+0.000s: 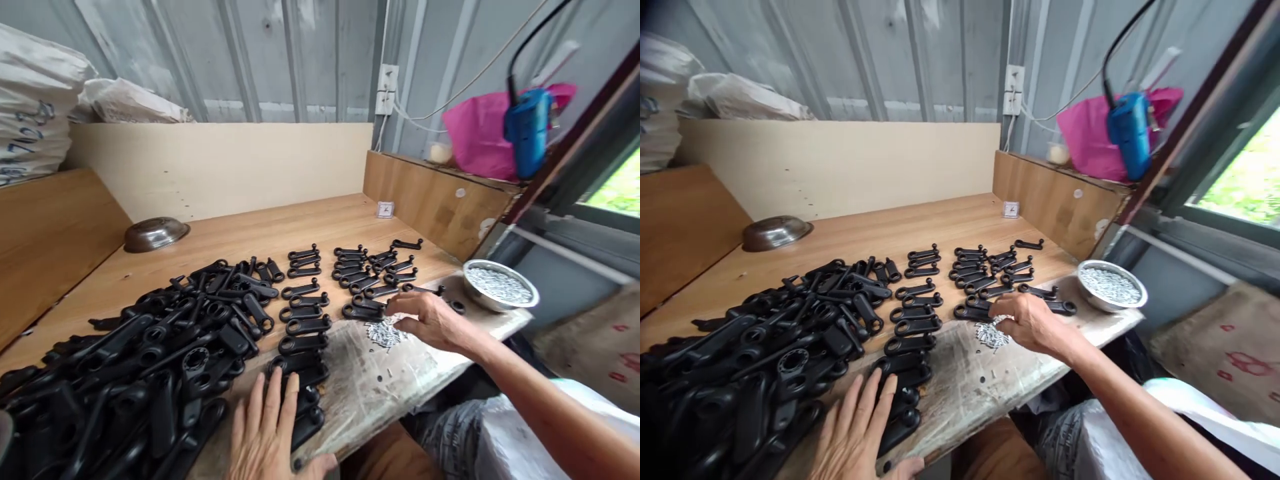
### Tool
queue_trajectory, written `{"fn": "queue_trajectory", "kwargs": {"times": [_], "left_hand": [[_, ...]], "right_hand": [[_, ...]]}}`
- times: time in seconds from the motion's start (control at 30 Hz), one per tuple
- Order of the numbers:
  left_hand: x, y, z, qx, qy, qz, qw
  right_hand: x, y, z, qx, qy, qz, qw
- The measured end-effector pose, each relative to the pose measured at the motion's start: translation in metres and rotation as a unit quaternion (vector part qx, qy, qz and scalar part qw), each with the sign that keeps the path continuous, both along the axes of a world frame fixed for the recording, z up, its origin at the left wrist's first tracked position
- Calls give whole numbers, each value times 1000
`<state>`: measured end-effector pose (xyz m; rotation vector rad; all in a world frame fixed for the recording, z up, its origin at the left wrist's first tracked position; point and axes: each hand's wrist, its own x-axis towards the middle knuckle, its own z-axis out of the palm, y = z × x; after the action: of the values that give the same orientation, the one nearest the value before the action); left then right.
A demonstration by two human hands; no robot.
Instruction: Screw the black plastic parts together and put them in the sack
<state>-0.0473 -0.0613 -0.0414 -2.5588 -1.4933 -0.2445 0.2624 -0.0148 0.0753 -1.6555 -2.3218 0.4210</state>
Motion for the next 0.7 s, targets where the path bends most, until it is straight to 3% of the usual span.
{"fn": "queue_trajectory", "kwargs": {"times": [0.17, 0.37, 0.53, 0.7], "left_hand": [[23, 5, 18, -97, 26, 71, 992], [35, 0, 42, -192, 25, 75, 978], [36, 7, 35, -154, 16, 27, 988], [28, 11, 31, -165, 17, 5, 986]], "right_hand": [[22, -32, -37, -10, -41, -110, 993], [13, -24, -71, 32, -88, -160, 983], [4, -13, -81, 37, -102, -141, 984], [8, -12, -76, 15, -108, -127, 986]]}}
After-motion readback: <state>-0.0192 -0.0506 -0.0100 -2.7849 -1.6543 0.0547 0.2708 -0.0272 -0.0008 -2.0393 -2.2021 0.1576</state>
